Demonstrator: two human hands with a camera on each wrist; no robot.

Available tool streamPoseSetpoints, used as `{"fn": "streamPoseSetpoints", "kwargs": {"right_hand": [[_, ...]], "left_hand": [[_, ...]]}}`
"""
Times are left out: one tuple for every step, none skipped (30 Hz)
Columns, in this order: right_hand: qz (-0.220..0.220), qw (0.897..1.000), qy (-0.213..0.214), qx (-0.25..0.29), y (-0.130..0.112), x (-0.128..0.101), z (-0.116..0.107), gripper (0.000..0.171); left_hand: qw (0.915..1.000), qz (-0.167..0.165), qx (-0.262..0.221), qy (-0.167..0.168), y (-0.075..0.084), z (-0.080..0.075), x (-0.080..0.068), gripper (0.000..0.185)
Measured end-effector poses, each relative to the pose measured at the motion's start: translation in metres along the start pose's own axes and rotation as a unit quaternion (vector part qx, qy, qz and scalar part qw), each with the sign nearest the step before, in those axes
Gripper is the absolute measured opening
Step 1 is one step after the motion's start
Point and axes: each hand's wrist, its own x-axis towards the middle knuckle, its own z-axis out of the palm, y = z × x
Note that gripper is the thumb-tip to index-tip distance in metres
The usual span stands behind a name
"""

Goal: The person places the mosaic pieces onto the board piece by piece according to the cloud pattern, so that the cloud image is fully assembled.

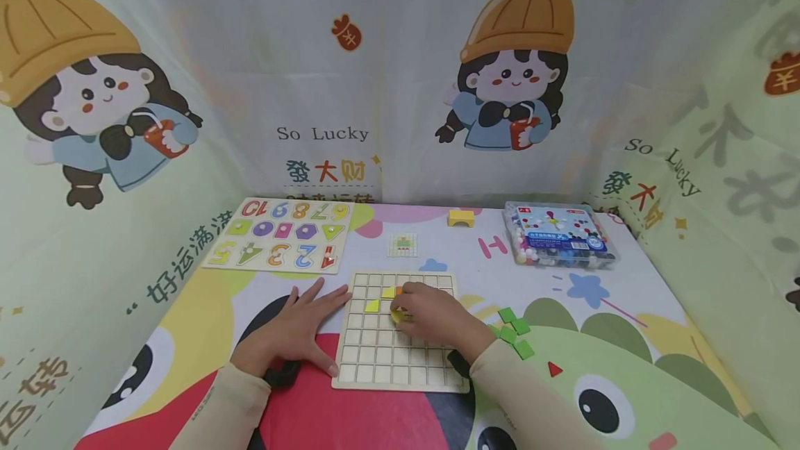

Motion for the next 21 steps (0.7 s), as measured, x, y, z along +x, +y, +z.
{"fn": "streamPoseSetpoints", "kwargs": {"right_hand": [[-0.002,1.0,-0.003,-0.001,-0.004,0.004,0.001,0.019],[-0.004,1.0,-0.005,-0.004,-0.007,0.008,0.002,0.02],[-0.004,1.0,-0.008,-0.003,-0.011,0.011,0.002,0.021],[-0.004,1.0,-0.011,-0.002,-0.015,0.014,0.003,0.021],[-0.004,1.0,-0.016,-0.002,-0.018,0.017,0.004,0.022],[-0.003,1.0,-0.02,0.0,-0.021,0.02,0.004,0.022],[-0.001,1.0,-0.023,0.0,-0.023,0.022,0.005,0.022],[0.0,1.0,-0.026,0.0,-0.026,0.024,0.006,0.023],[0.002,1.0,-0.029,0.0,-0.028,0.026,0.007,0.022],[0.002,1.0,-0.031,-0.002,-0.03,0.028,0.008,0.022],[0.001,0.999,-0.033,-0.006,-0.031,0.03,0.009,0.022],[0.0,0.999,-0.034,-0.01,-0.032,0.031,0.01,0.022],[-0.001,0.999,-0.036,-0.015,-0.033,0.032,0.011,0.023],[-0.002,0.999,-0.036,-0.021,-0.034,0.033,0.012,0.023],[-0.003,0.999,-0.036,-0.026,-0.035,0.034,0.013,0.023],[-0.004,0.999,-0.037,-0.03,-0.035,0.035,0.014,0.024],[-0.004,0.999,-0.038,-0.034,-0.035,0.036,0.015,0.024],[-0.004,0.999,-0.038,-0.038,-0.035,0.037,0.015,0.024],[-0.003,0.998,-0.038,-0.041,-0.036,0.037,0.016,0.024],[-0.002,0.998,-0.039,-0.043,-0.036,0.037,0.016,0.024],[-0.001,0.998,-0.04,-0.044,-0.036,0.038,0.017,0.024]], "left_hand": [[1.0,0.0,0.001,0.0,0.0,0.0,0.0,0.128],[1.0,0.001,0.002,0.0,0.0,0.0,0.0,0.128],[1.0,0.002,0.001,0.0,0.0,0.0,0.0,0.128],[1.0,0.003,0.001,0.0,0.001,0.0,0.0,0.128],[1.0,0.003,0.0,0.001,0.001,-0.001,0.0,0.127],[1.0,0.003,0.0,0.0,0.001,-0.001,0.0,0.127],[1.0,0.004,0.0,0.0,0.001,-0.001,-0.001,0.127],[1.0,0.003,0.0,0.0,0.001,-0.001,-0.001,0.128],[1.0,0.004,0.0,0.001,0.001,-0.001,-0.001,0.128],[1.0,0.004,0.0,0.001,0.001,-0.001,-0.001,0.128],[1.0,0.005,0.0,0.002,0.002,-0.001,-0.002,0.128],[1.0,0.004,-0.002,0.002,0.002,-0.002,-0.002,0.128],[1.0,0.004,-0.003,0.003,0.003,-0.002,-0.002,0.128],[1.0,0.003,-0.004,0.002,0.004,-0.003,-0.003,0.127],[1.0,0.003,-0.005,0.004,0.004,-0.003,-0.003,0.127],[1.0,0.003,-0.006,0.004,0.005,-0.003,-0.003,0.127],[1.0,0.003,-0.008,0.005,0.005,-0.003,-0.003,0.126],[0.9999,0.002,-0.008,0.005,0.005,-0.004,-0.003,0.126],[0.9999,0.002,-0.009,0.006,0.005,-0.003,-0.003,0.126],[1.0,0.002,-0.008,0.006,0.005,-0.003,-0.003,0.126],[1.0,0.002,-0.007,0.006,0.005,-0.003,-0.003,0.126]]}}
